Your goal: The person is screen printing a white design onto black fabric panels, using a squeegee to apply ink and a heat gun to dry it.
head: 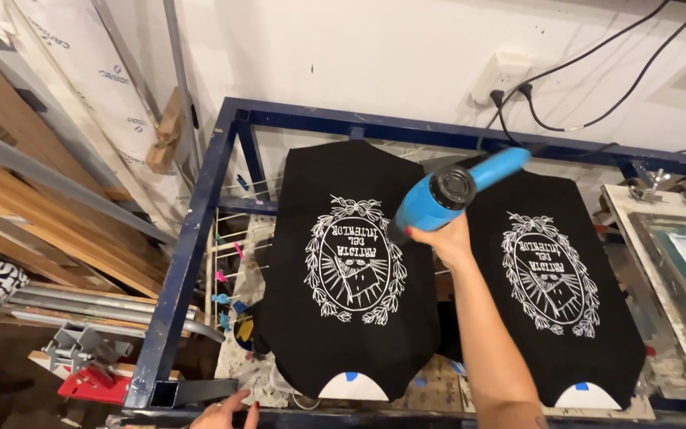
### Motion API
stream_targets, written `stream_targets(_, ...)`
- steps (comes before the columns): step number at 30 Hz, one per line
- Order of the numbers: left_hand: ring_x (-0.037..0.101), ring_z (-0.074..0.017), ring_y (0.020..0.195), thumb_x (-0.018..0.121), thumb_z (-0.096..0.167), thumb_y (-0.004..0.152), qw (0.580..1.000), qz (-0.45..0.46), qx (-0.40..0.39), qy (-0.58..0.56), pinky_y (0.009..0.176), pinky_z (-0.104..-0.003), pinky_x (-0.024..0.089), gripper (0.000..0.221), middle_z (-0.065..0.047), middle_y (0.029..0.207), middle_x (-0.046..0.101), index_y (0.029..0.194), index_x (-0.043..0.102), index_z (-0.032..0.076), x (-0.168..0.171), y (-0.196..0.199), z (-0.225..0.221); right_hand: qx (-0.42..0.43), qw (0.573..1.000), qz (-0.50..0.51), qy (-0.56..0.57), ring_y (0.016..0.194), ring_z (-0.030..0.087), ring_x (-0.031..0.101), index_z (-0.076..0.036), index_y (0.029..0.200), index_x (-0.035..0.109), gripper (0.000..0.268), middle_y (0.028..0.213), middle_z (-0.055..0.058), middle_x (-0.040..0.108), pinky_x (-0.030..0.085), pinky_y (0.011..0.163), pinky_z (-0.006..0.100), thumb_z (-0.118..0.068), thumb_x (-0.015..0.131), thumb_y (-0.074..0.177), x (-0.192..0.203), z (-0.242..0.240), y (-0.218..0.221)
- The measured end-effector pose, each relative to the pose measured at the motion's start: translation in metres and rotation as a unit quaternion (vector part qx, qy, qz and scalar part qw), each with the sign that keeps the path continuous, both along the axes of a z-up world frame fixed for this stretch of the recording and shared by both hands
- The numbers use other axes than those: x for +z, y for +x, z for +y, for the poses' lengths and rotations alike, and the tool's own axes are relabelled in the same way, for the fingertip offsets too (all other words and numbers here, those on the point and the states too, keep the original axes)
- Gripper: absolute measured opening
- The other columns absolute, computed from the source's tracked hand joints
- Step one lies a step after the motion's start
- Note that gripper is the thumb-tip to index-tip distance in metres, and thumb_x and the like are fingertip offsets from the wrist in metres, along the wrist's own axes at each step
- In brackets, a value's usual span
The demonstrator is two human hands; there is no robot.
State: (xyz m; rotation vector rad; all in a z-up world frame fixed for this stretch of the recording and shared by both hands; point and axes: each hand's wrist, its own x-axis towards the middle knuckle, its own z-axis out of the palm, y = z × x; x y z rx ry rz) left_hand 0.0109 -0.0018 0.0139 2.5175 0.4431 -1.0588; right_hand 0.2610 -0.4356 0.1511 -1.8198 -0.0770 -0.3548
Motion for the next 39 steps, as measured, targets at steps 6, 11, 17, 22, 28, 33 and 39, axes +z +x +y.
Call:
stream_targets(6, 0.061, -0.0006, 0.132, 0.05, 0.069, 0.095, 0.999, 0.024, -0.018, -0.021, 0.107, -0.02, 0.052, 0.055, 0.024, 0.132, 0.073, 0.147, 0.052, 0.05, -0.007, 0.003, 0.004, -0.043, 0.997, -0.047, 0.039, 0.12, 0.023, 0.061, -0.01, 0.143, 0.042, 0.105, 0.134, 0.013, 0.062, 0.05, 0.106, 0.041, -0.01, 0.098, 0.054, -0.021, 0.01, 0.046)
stream_targets(11, 0.074, -0.003, 0.111, 0.06, 0.063, 0.088, 0.993, -0.107, 0.039, 0.002, 0.109, -0.021, 0.051, 0.045, 0.018, 0.112, 0.081, 0.13, 0.07, 0.048, -0.067, -0.012, 0.003, 0.014, 0.999, 0.034, 0.023, 0.119, 0.027, 0.065, -0.01, 0.139, 0.048, 0.096, 0.13, 0.013, 0.065, 0.055, 0.101, 0.044, -0.016, 0.096, 0.056, -0.003, 0.027, 0.058)
stream_targets(17, 0.072, 0.001, 0.111, 0.06, 0.063, 0.089, 0.996, -0.089, 0.027, 0.014, 0.097, -0.018, 0.056, 0.041, 0.024, 0.11, 0.08, 0.128, 0.068, 0.053, -0.037, -0.014, -0.001, -0.056, 0.995, -0.01, 0.081, 0.12, 0.026, 0.066, -0.009, 0.14, 0.042, 0.104, 0.132, 0.016, 0.065, 0.057, 0.103, 0.044, -0.012, 0.099, 0.053, -0.031, 0.048, 0.093)
stream_targets(22, 0.074, 0.0005, 0.098, 0.061, 0.064, 0.086, 0.989, -0.142, 0.041, 0.021, 0.093, -0.017, 0.056, 0.038, 0.025, 0.1, 0.081, 0.121, 0.071, 0.052, -0.055, -0.007, 0.002, 0.113, 0.991, 0.038, 0.066, 0.115, 0.03, 0.07, -0.006, 0.135, 0.054, 0.089, 0.127, 0.016, 0.071, 0.061, 0.099, 0.048, -0.019, 0.097, 0.057, -0.014, 0.069, 0.092)
stream_targets(28, 0.07, 0.0009, 0.114, 0.054, 0.064, 0.095, 0.999, -0.02, 0.004, -0.034, 0.099, -0.018, 0.056, 0.046, 0.026, 0.121, 0.077, 0.139, 0.059, 0.05, -0.019, -0.001, 0.002, 0.028, 0.995, -0.08, 0.047, 0.125, 0.027, 0.06, -0.009, 0.145, 0.039, 0.109, 0.136, 0.015, 0.061, 0.048, 0.109, 0.042, -0.016, 0.099, 0.055, -0.014, 0.099, 0.091)
stream_targets(33, 0.068, -0.0008, 0.112, 0.049, 0.071, 0.095, 1.0, 0.014, -0.012, -0.012, 0.095, -0.021, 0.055, 0.051, 0.029, 0.121, 0.075, 0.142, 0.055, 0.051, -0.018, 0.003, 0.004, 0.034, 0.996, -0.042, 0.078, 0.13, 0.027, 0.058, -0.012, 0.144, 0.044, 0.105, 0.14, 0.013, 0.06, 0.049, 0.109, 0.043, -0.021, 0.099, 0.055, -0.012, 0.123, 0.074)
stream_targets(39, 0.068, -0.0004, 0.115, 0.048, 0.071, 0.094, 1.0, 0.011, -0.018, -0.02, 0.093, -0.02, 0.056, 0.052, 0.03, 0.12, 0.076, 0.142, 0.055, 0.051, 0.003, 0.003, 0.003, 0.111, 0.977, 0.143, 0.117, 0.115, 0.031, 0.072, -0.006, 0.132, 0.057, 0.086, 0.123, 0.015, 0.074, 0.063, 0.099, 0.049, -0.018, 0.095, 0.056, 0.004, 0.135, 0.019)
